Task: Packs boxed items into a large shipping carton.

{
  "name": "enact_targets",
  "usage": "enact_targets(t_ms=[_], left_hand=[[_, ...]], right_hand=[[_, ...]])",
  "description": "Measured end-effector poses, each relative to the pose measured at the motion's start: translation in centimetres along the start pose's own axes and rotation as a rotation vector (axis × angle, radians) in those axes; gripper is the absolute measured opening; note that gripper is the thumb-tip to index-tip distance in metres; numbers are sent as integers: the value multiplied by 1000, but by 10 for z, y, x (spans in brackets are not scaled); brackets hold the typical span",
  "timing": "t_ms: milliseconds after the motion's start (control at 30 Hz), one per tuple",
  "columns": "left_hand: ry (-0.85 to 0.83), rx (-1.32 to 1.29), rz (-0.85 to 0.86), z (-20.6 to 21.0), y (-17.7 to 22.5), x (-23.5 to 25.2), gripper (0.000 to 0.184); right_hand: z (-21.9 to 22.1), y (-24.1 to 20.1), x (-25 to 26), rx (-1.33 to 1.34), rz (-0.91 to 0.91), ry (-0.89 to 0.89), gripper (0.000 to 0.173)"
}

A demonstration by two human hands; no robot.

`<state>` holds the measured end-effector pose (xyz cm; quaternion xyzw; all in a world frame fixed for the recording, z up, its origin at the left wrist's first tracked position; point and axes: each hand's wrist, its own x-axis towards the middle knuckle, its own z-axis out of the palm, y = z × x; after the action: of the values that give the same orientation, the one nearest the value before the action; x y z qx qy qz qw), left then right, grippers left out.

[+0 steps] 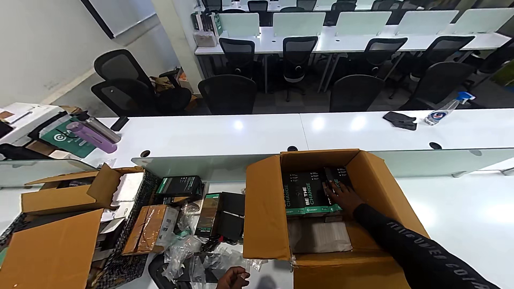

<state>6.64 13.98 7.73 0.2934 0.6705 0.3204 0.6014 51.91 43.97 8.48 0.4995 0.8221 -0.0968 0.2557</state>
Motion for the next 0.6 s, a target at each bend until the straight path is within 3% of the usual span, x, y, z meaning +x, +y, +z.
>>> enact_targets(t_ms=[600], left_hand=[[-1,5,4,3,-1,-2,22]], right_hand=[[7,0,1,38,-52,75,108]])
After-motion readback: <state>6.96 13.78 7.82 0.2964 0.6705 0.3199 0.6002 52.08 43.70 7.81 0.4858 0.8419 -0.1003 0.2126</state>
